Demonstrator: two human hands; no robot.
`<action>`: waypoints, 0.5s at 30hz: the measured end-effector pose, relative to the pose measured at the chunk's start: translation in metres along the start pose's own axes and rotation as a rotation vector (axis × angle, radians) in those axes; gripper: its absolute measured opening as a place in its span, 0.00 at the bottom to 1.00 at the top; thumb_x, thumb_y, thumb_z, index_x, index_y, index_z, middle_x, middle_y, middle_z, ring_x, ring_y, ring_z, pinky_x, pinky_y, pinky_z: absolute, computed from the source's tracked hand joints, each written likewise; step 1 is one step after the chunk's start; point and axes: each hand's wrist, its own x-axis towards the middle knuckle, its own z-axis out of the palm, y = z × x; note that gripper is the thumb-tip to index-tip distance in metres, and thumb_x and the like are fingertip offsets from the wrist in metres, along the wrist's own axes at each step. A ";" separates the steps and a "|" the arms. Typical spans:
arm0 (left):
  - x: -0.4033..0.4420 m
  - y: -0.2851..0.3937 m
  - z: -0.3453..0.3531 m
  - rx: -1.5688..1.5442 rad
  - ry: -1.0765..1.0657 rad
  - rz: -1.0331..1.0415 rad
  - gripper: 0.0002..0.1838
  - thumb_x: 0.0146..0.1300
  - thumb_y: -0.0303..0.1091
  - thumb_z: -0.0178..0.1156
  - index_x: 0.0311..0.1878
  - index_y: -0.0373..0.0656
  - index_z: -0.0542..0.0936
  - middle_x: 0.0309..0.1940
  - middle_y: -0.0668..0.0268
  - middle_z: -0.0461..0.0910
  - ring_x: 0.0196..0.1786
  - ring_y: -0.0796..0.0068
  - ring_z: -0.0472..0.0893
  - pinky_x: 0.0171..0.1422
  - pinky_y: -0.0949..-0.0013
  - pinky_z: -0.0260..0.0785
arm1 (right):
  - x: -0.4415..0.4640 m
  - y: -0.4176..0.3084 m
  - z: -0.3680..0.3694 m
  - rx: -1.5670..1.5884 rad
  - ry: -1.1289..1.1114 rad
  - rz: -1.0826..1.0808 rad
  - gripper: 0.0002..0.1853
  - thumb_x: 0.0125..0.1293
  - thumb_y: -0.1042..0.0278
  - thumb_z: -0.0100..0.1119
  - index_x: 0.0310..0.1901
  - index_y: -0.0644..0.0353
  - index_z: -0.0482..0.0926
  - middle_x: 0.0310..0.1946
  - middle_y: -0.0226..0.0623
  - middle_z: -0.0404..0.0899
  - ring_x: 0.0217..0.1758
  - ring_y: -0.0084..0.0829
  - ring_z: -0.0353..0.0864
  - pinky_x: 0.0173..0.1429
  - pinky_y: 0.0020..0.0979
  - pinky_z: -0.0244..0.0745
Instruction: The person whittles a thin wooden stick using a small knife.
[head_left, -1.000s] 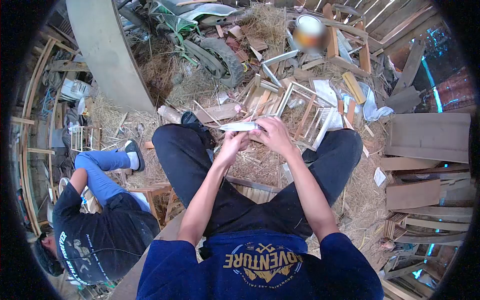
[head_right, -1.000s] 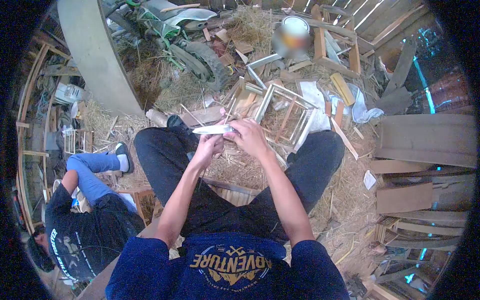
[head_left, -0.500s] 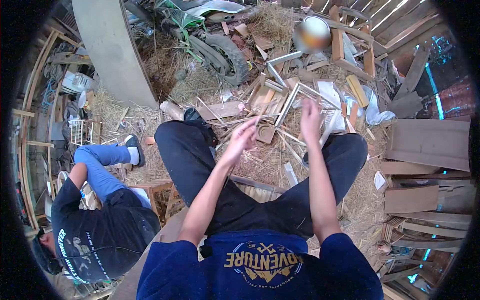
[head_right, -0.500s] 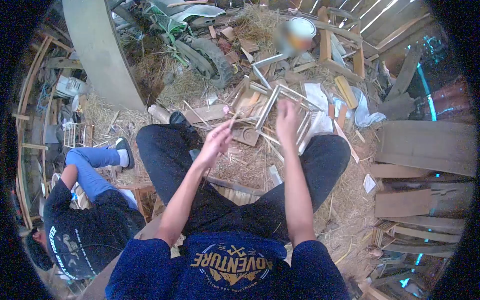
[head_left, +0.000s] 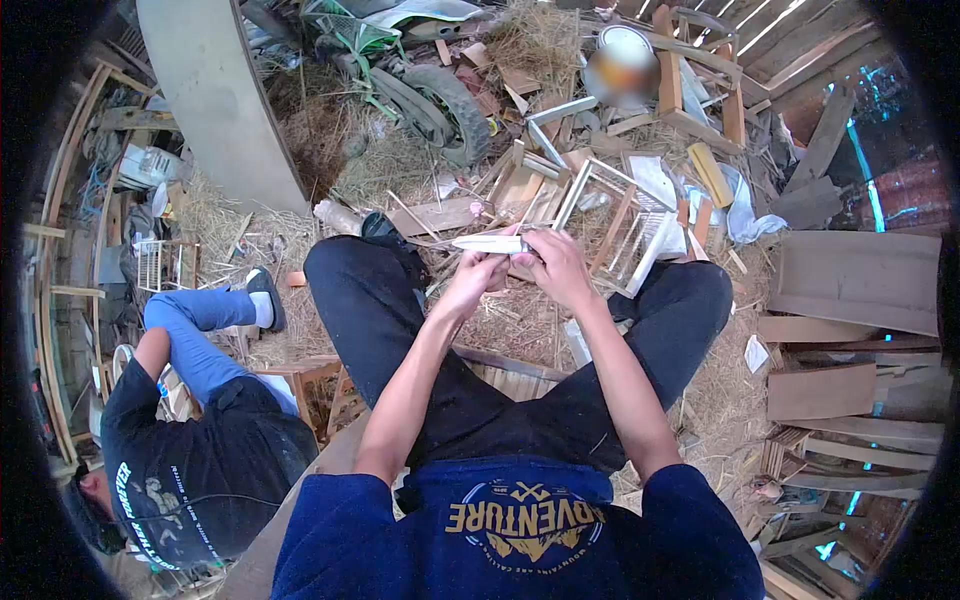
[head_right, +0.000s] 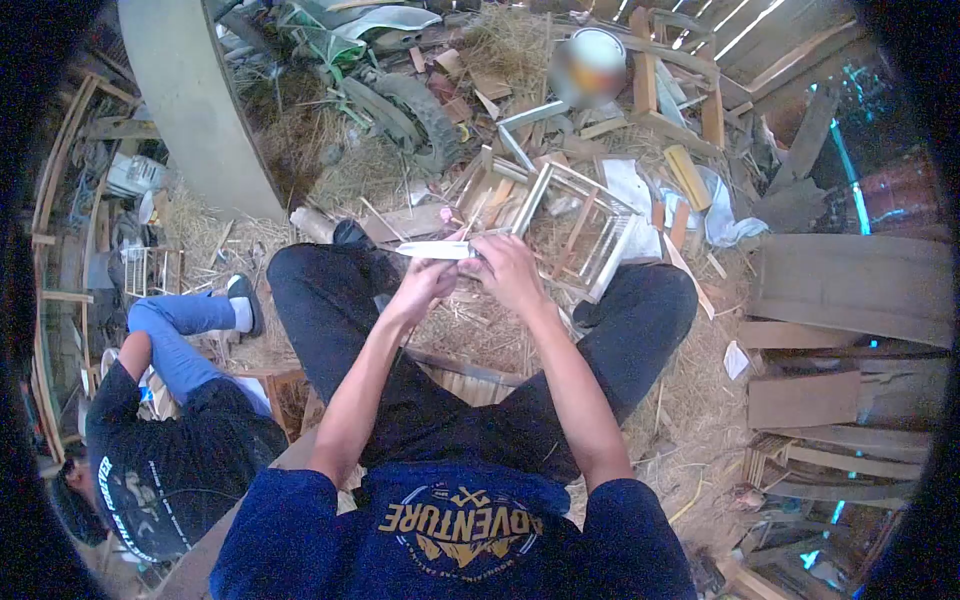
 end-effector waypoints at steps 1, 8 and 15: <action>0.001 -0.002 -0.001 0.004 0.002 -0.003 0.28 0.76 0.28 0.50 0.77 0.43 0.62 0.22 0.83 0.60 0.19 0.91 0.54 0.24 0.79 0.45 | 0.000 0.002 -0.002 -0.011 0.012 -0.029 0.22 0.68 0.48 0.59 0.49 0.60 0.81 0.40 0.42 0.82 0.48 0.45 0.80 0.53 0.43 0.70; 0.000 -0.004 -0.001 -0.005 -0.001 -0.005 0.28 0.76 0.28 0.50 0.78 0.42 0.62 0.22 0.82 0.59 0.19 0.90 0.54 0.24 0.79 0.45 | 0.000 0.008 -0.002 -0.080 0.028 -0.057 0.19 0.66 0.50 0.62 0.46 0.58 0.81 0.37 0.39 0.81 0.43 0.42 0.78 0.51 0.41 0.68; 0.001 0.004 -0.001 -0.010 -0.019 -0.053 0.26 0.78 0.33 0.50 0.76 0.44 0.64 0.22 0.82 0.58 0.20 0.90 0.54 0.25 0.79 0.46 | 0.001 0.011 -0.016 -0.098 0.035 0.167 0.15 0.69 0.57 0.62 0.48 0.59 0.81 0.42 0.37 0.84 0.46 0.41 0.80 0.53 0.38 0.69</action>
